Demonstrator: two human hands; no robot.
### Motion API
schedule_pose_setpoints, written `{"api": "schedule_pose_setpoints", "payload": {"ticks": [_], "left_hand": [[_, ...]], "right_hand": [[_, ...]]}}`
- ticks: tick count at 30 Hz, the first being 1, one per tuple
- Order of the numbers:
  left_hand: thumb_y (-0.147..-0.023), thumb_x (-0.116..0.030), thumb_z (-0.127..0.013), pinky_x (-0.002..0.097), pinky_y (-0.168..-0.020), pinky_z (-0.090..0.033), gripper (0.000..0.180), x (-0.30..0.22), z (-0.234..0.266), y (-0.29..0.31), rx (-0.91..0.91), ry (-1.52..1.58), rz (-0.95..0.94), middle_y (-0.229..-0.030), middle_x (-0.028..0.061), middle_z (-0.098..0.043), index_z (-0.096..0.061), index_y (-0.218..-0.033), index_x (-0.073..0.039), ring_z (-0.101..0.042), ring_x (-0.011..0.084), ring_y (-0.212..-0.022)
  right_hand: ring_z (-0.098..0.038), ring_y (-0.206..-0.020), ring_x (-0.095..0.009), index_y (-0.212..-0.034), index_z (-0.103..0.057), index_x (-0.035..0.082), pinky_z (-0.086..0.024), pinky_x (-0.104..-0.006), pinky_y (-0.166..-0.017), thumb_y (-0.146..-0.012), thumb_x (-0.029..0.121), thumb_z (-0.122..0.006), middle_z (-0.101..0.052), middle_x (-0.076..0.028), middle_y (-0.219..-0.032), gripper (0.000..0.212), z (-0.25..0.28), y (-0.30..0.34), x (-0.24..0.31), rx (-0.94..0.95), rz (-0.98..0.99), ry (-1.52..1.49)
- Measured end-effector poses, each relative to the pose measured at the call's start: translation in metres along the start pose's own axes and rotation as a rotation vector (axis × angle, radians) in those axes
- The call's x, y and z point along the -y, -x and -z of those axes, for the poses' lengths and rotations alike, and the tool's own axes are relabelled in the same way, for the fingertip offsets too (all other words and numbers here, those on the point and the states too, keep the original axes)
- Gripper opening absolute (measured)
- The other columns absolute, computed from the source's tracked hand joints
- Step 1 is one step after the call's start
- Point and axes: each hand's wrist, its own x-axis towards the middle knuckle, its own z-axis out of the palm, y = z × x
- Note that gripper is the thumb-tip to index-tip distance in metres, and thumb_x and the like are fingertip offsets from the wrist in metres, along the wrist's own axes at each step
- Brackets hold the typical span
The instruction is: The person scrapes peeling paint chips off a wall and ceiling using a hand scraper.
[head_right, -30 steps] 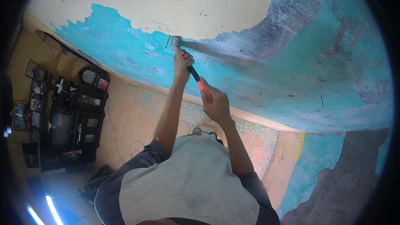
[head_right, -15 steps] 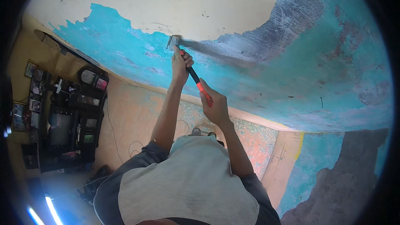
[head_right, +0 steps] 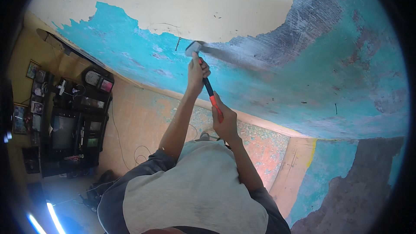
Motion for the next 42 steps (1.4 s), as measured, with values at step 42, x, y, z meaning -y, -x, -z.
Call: {"api": "schedule_pose_setpoints", "payload": {"ticks": [42], "left_hand": [[-0.104,-0.052,-0.045,0.0215,-0.044,-0.027,0.046,-0.010,-0.005,0.001,0.007,0.126,0.000,-0.066,-0.0046,-0.032,-0.041,-0.084,-0.010,-0.030,0.0052,-0.052]], "right_hand": [[-0.051,-0.060,-0.020,-0.144,-0.051,0.006,-0.044,-0.0317,-0.059,-0.098,0.009,-0.055,-0.058,-0.019,-0.075,0.046,0.012,-0.009,0.007,0.008,0.054,0.072]]}}
